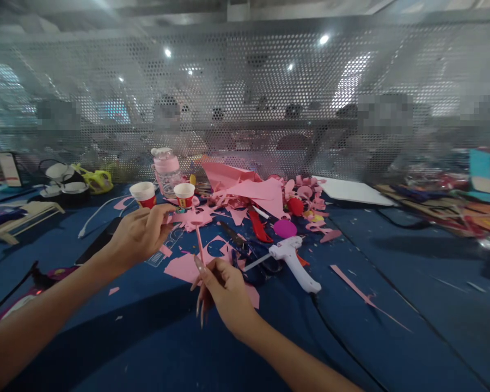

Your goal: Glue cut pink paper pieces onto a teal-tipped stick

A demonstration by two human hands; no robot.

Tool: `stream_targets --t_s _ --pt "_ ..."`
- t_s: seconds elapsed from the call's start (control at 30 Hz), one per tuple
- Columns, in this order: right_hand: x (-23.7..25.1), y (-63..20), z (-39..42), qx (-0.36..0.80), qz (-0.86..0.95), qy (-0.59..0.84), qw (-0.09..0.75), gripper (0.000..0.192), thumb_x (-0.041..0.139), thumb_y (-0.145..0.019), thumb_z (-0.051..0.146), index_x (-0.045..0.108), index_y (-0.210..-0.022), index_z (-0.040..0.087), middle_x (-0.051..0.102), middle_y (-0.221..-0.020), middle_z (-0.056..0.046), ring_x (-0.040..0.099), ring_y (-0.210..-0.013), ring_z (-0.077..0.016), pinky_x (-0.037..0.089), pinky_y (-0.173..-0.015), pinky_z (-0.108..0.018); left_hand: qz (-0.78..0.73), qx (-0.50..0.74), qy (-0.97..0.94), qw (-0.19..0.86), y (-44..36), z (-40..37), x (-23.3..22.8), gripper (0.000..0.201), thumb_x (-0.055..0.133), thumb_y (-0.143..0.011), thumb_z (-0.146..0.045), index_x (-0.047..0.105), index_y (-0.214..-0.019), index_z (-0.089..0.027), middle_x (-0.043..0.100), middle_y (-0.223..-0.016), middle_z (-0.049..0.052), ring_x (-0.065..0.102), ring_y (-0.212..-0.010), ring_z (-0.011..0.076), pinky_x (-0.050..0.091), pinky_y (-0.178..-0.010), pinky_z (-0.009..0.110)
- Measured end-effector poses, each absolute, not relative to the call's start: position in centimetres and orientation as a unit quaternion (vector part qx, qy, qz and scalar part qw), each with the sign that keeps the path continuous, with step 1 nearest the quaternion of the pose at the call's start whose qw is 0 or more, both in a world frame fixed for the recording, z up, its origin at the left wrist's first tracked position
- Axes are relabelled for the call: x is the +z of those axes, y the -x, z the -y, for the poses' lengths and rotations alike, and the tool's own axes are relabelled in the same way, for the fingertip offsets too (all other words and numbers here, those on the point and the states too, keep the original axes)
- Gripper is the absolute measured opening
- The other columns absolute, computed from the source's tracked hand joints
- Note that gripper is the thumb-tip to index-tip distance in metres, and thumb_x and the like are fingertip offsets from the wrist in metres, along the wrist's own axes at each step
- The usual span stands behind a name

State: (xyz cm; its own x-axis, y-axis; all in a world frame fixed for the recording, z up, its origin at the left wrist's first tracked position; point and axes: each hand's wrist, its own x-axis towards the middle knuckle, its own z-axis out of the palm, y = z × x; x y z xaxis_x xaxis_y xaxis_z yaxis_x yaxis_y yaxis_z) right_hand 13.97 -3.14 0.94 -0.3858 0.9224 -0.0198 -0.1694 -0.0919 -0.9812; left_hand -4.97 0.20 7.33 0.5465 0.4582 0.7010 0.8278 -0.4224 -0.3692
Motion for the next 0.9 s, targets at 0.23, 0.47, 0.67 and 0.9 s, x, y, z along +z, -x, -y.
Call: stream_targets --t_s 0.23,0.47,0.67,0.9 --pt "0.8 -14.0 3.2 0.630 0.534 0.365 0.429 0.033 0.056 -0.074 0.046 0.046 -0.063 0.017 0.050 -0.042 0.007 0.047 -0.029 -0.0069 0.040 -0.030 -0.017 0.409 -0.296 0.790 0.349 5.4 -0.4 6.9 0.014 0.041 -0.080 -0.009 0.047 -0.092 -0.013 0.063 -0.076 0.009 0.059 -0.066 0.0193 0.047 -0.058 0.031" --pt "1.0 -14.0 3.3 0.598 0.527 0.393 0.459 0.035 0.059 -0.071 0.049 0.041 -0.063 0.020 0.046 -0.039 0.009 0.045 -0.029 -0.0072 0.039 -0.029 -0.018 0.499 -0.322 0.739 0.318 3.9 0.5 7.6 0.033 0.047 -0.080 -0.015 0.055 -0.111 -0.023 0.048 -0.108 0.012 0.043 -0.102 0.0301 0.038 -0.083 0.050" --pt "1.1 -13.9 3.4 0.594 0.530 0.392 0.462 0.035 0.060 -0.071 0.048 0.041 -0.062 0.020 0.045 -0.038 0.009 0.043 -0.028 -0.0074 0.039 -0.027 -0.018 0.482 -0.415 0.759 0.140 3.4 0.0 6.3 0.036 0.043 -0.084 -0.011 0.055 -0.115 -0.023 0.045 -0.082 0.004 0.047 -0.075 0.0150 0.046 -0.067 0.031" --pt "1.3 -13.9 3.4 0.599 0.535 0.387 0.453 0.038 0.060 -0.068 0.052 0.041 -0.062 0.021 0.045 -0.037 0.009 0.043 -0.027 -0.0075 0.038 -0.027 -0.018 0.462 -0.525 0.710 -0.075 3.1 -0.7 5.1 0.020 0.055 -0.078 -0.018 0.068 -0.093 -0.022 0.065 -0.081 0.004 0.059 -0.074 0.0153 0.050 -0.065 0.030"
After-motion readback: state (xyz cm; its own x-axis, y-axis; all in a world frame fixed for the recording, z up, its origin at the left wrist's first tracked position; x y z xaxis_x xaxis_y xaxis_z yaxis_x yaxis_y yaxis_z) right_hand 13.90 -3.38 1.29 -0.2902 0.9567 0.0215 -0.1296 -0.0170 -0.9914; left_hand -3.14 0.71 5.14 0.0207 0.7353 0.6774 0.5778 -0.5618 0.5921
